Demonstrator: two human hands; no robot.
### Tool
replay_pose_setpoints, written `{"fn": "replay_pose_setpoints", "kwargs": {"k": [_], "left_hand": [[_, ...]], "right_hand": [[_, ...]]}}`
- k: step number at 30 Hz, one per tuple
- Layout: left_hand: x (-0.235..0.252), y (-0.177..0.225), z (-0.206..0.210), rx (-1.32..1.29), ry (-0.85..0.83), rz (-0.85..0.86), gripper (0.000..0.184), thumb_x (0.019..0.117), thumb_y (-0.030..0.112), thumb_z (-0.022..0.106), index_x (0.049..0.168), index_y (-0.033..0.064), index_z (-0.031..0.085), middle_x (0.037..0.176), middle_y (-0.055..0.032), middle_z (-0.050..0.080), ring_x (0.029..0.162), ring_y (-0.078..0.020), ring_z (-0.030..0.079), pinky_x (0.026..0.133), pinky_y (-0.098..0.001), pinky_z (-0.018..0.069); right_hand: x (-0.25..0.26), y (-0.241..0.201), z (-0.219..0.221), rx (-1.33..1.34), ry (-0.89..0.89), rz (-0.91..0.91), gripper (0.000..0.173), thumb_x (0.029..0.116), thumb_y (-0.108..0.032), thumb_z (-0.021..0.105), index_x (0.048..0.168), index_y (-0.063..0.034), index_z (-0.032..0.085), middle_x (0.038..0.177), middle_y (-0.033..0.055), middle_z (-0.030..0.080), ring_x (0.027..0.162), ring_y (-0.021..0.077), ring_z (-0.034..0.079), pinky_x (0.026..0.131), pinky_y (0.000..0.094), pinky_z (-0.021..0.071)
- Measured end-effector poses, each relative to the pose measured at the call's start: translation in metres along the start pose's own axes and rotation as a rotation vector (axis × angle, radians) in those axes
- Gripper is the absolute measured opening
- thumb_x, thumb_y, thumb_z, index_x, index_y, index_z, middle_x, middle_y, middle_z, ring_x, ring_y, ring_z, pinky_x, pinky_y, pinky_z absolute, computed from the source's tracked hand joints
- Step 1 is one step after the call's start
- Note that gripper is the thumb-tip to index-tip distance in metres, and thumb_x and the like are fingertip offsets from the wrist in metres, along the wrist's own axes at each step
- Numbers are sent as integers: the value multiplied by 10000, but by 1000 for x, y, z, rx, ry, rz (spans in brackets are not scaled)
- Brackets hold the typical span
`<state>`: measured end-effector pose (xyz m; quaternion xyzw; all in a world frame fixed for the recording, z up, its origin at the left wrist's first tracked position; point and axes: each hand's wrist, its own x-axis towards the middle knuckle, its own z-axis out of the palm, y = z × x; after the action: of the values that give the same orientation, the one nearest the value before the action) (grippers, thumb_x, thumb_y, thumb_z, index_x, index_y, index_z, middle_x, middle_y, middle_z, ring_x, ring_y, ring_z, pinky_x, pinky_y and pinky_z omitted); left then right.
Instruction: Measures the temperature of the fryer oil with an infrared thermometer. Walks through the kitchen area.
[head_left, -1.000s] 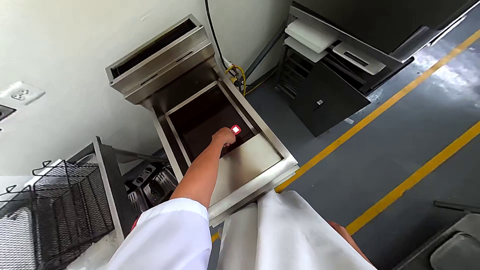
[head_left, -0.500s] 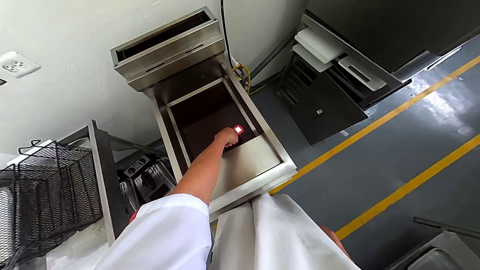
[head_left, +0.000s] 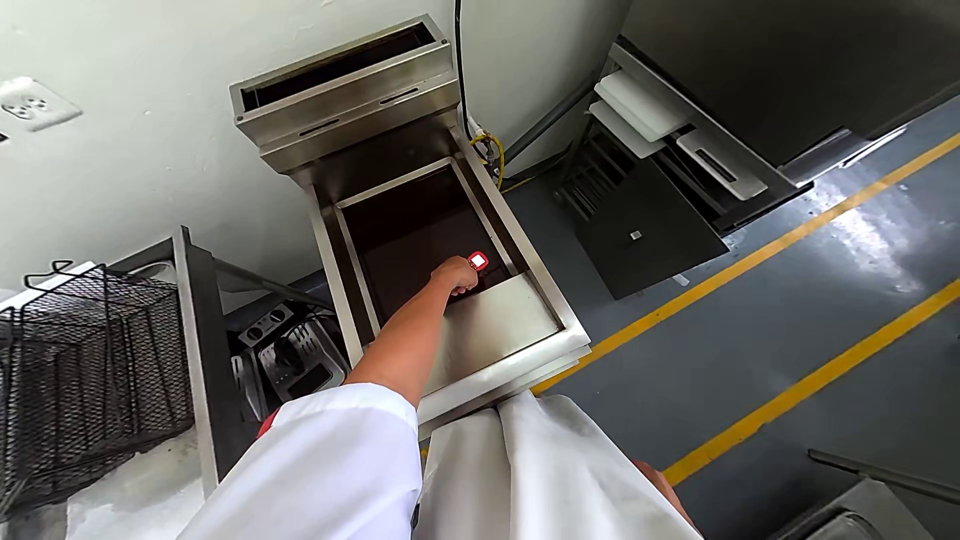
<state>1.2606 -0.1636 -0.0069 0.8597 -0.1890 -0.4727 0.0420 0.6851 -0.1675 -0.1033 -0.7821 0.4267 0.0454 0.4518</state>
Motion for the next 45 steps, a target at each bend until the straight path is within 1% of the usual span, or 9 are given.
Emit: {"fn": "replay_pose_setpoints", "kwargs": {"k": [2,4,6,8,9,11,15,29,45], "left_hand": [[0,0,0,5,2,2,104,909,134,655,932,33,663,794,-50,637,684,-152,596,675,-362,523],[0,0,0,8,-1,-1,108,911,137,657,939,32,663,801,-49,639,691,-151,600,683,-362,526],[-1,1,-1,3,-8,-7,104,912,131,659,946,33,661,809,-48,637,699,-147,600,690,-357,525],[-1,2,0,0,-4,-14,85,911,127,663,912,42,658,782,-37,632,675,-138,590,672,-345,516],[-1,3,0,2,-3,-16,83,909,131,664,902,48,657,773,-31,630,668,-134,589,664,-340,514],[1,3,0,5,-7,-18,86,908,137,662,912,51,661,778,-29,634,670,-130,594,666,-337,520],[2,4,2,10,-6,-12,92,906,137,663,921,46,661,782,-32,635,675,-134,597,670,-340,523],[6,4,7,13,8,-7,146,904,152,662,965,20,679,848,-73,666,753,-179,632,732,-404,538],[10,4,6,15,7,-11,127,900,156,663,931,33,675,818,-59,658,728,-168,626,712,-391,535]], "right_hand": [[14,20,7,37,-104,362,242,989,-185,668,1148,-13,725,1037,169,748,984,278,710,939,497,536],[13,14,7,13,-103,375,250,995,-190,651,1158,-13,721,1053,175,746,998,290,709,936,519,533],[0,-43,-13,-68,-141,379,291,1027,-173,592,1204,35,691,1133,230,722,1057,328,694,953,506,523],[2,-138,-60,-224,-537,610,420,1123,-172,411,1503,-1,465,1523,182,514,1400,280,500,1158,404,372],[-10,-114,-44,-232,-282,359,316,1053,-106,532,1252,110,649,1200,287,694,1096,360,681,952,438,521],[0,-36,-12,-130,-130,192,255,1008,-124,602,1082,96,707,961,249,734,881,319,718,822,449,565],[14,6,9,18,-121,440,233,1002,-175,638,1155,-20,722,1052,169,745,998,285,706,942,514,526],[8,-18,2,7,-150,469,232,1026,-118,601,1181,21,705,1113,206,730,1068,312,691,1003,501,500],[8,-7,9,39,-96,439,228,1003,-177,632,1129,-12,726,1016,164,744,962,268,706,908,495,537]]}}
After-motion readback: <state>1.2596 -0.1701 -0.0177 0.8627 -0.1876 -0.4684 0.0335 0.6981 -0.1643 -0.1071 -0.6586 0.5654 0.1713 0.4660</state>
